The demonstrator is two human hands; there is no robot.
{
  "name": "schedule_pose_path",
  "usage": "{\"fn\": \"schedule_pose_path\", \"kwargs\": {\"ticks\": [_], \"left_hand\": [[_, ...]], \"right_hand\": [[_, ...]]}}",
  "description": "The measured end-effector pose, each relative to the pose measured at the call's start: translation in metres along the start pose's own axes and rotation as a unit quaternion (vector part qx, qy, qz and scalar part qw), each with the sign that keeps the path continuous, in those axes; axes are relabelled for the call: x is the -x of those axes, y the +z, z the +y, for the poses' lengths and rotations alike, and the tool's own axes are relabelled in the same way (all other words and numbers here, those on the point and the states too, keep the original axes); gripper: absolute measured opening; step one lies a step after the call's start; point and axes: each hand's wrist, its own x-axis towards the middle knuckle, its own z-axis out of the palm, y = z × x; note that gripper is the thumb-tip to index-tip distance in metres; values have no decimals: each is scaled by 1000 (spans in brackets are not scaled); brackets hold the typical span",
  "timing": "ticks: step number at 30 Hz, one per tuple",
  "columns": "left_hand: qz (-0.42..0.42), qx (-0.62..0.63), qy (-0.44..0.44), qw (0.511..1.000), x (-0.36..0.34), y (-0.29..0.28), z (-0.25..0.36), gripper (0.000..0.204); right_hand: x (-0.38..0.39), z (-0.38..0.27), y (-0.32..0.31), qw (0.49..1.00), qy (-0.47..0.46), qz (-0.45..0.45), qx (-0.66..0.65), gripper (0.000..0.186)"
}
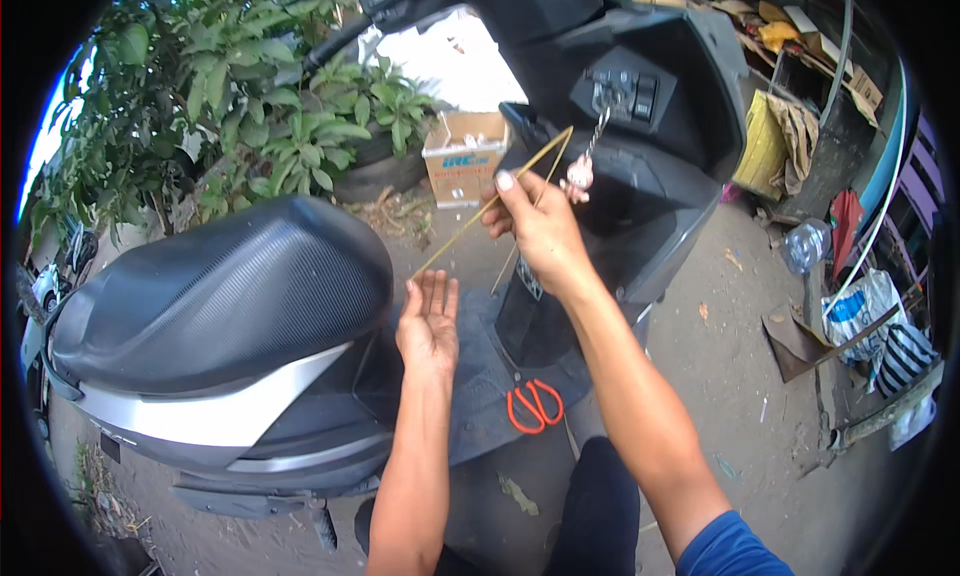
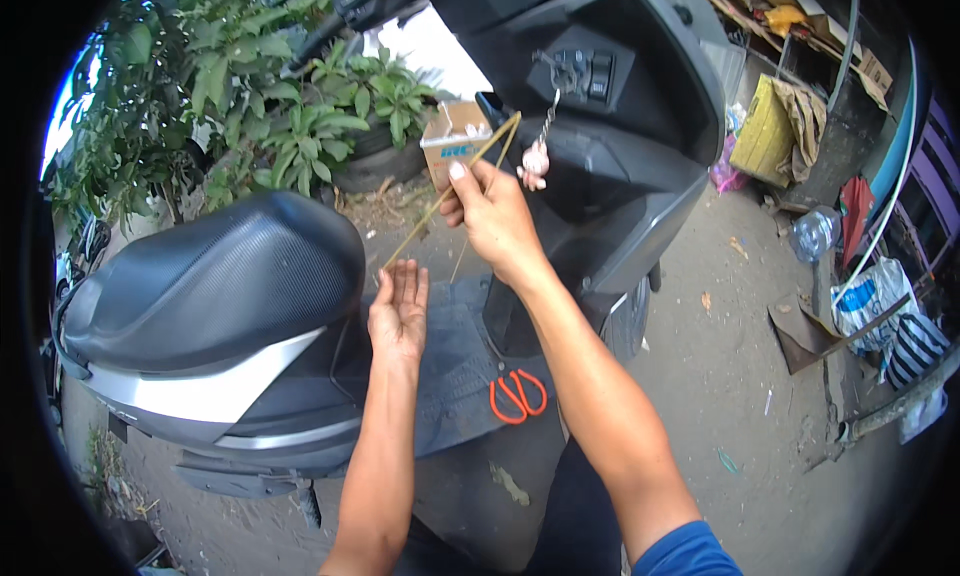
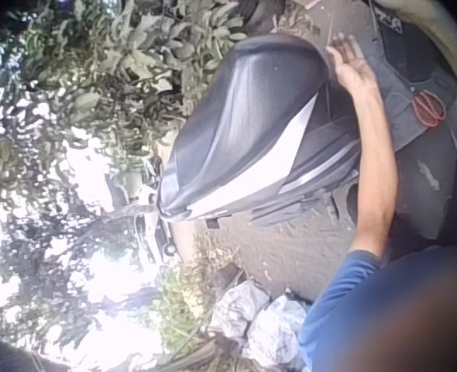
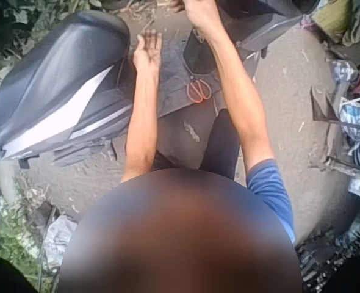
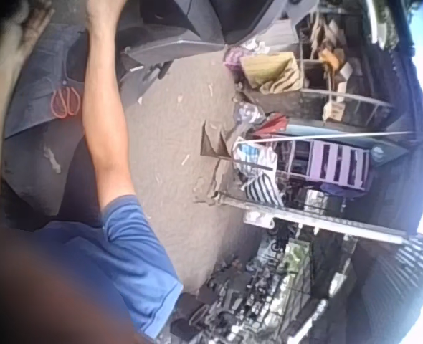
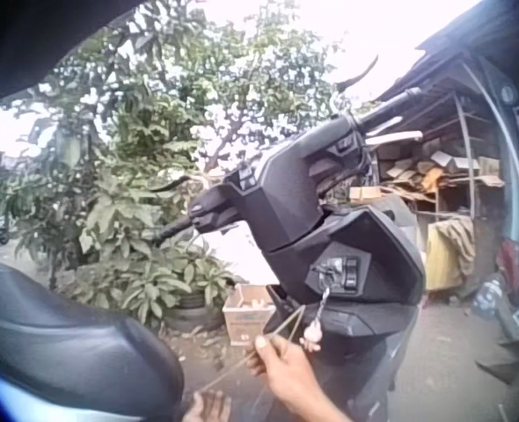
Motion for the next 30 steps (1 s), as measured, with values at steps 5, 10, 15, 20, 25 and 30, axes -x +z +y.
{"fn": "schedule_pose_path", "kwargs": {"ticks": [5,10,15,20,25,30], "left_hand": [[-338,-580,-225,706,123,6,80,25],[-231,-599,133,755,158,16,45,23],[-196,-614,-6,765,145,-52,43,18],[-158,-553,3,818,135,-54,31,24],[-114,-537,-31,835,143,1,50,30],[-86,-595,-19,799,152,62,74,24]], "right_hand": [[93,-67,-28,983,29,-81,161,29],[172,-13,-14,897,137,-332,256,32],[220,49,-20,918,260,-298,32,41],[220,150,-66,857,256,-86,439,48],[211,180,-44,722,253,-128,632,40],[192,146,-32,697,380,-128,595,45]]}}
